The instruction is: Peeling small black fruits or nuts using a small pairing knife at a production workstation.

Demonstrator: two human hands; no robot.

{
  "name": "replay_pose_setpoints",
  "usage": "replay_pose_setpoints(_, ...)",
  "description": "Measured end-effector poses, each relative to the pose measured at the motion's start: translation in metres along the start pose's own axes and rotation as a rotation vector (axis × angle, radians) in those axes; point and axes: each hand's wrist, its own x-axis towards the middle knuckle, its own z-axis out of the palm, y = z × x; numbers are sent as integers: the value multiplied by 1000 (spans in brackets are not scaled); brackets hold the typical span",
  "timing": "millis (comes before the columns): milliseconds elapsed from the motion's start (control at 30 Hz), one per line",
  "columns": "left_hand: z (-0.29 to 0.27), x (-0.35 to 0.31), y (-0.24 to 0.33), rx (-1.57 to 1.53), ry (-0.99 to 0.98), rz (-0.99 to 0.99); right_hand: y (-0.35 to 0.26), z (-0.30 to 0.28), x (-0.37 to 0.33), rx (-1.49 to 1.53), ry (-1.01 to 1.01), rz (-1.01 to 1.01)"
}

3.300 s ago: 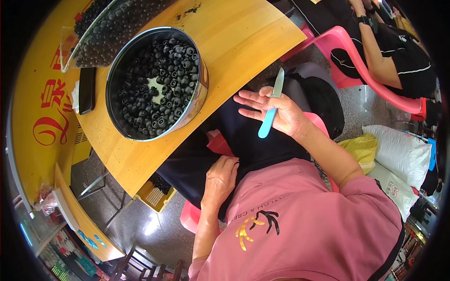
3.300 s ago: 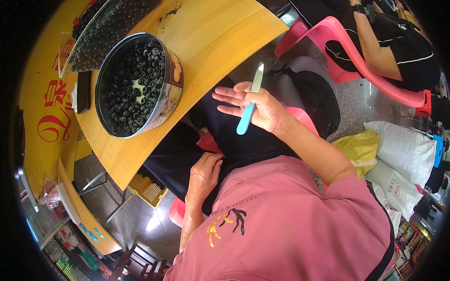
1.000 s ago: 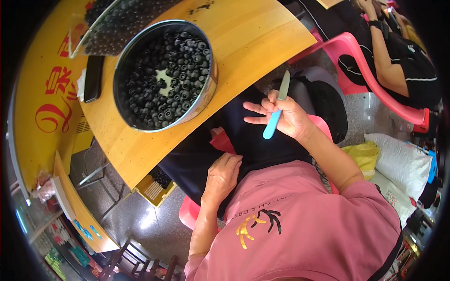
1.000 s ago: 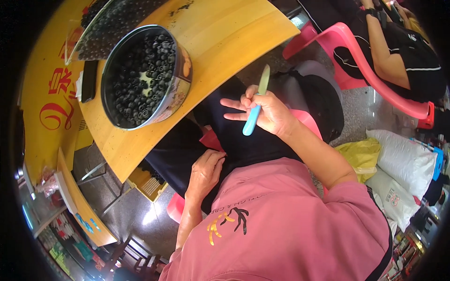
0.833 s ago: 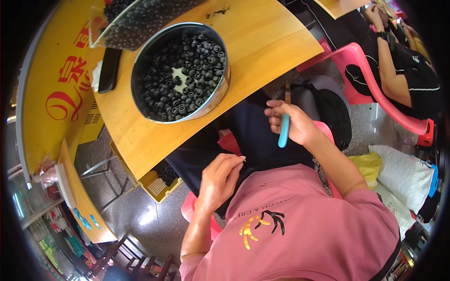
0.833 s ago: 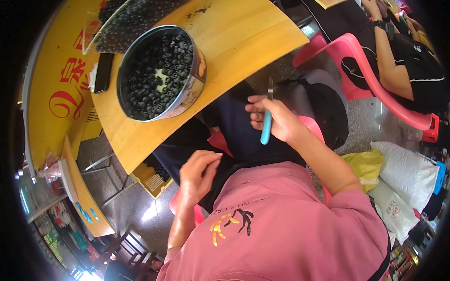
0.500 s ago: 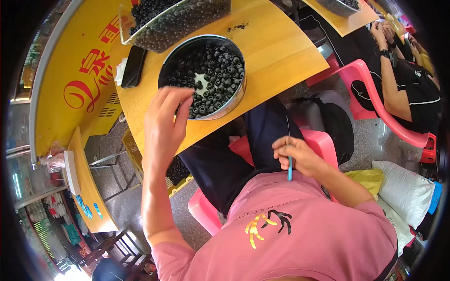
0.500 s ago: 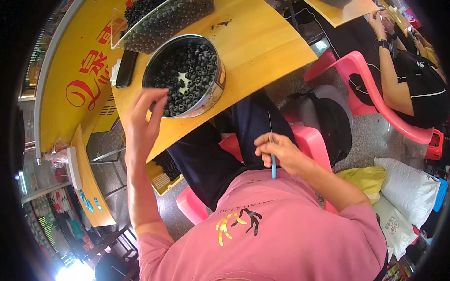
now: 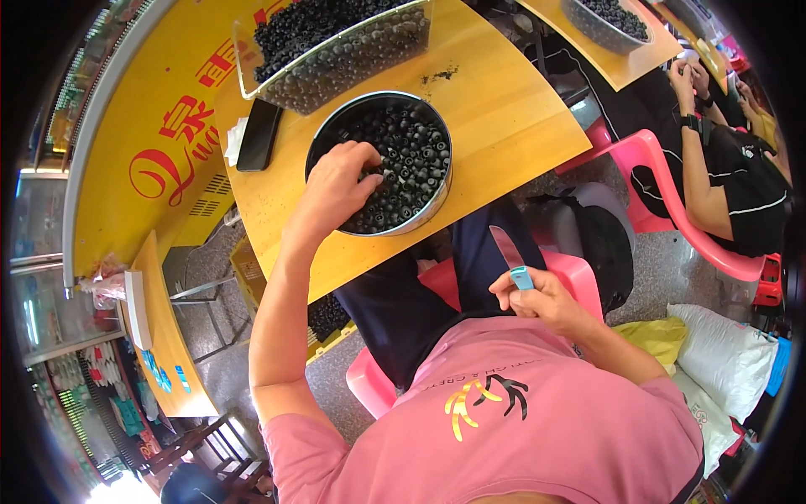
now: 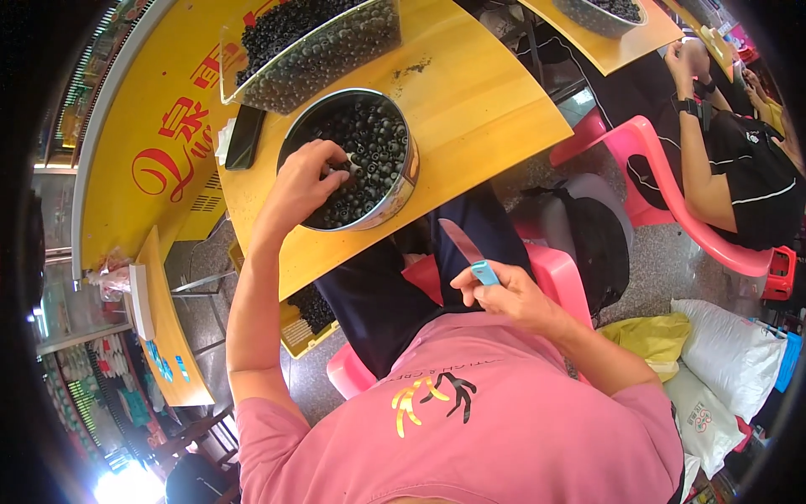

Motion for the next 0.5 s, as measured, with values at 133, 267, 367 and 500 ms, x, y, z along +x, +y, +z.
replay_pose_setpoints(133,-5,-7,8,-838,-7,-181,-46,15,31,-237,48,-286)
replay_pose_setpoints(267,-24,-21,38,-863,112,-194,-101,38,73,-364,151,-435)
replay_pose_setpoints(367,-29,-29,53,-846,181,-152,-121,52,112,-376,135,-568)
replay_pose_setpoints(500,-27,-32,60,-592,366,10,-130,66,141,-324,70,-544)
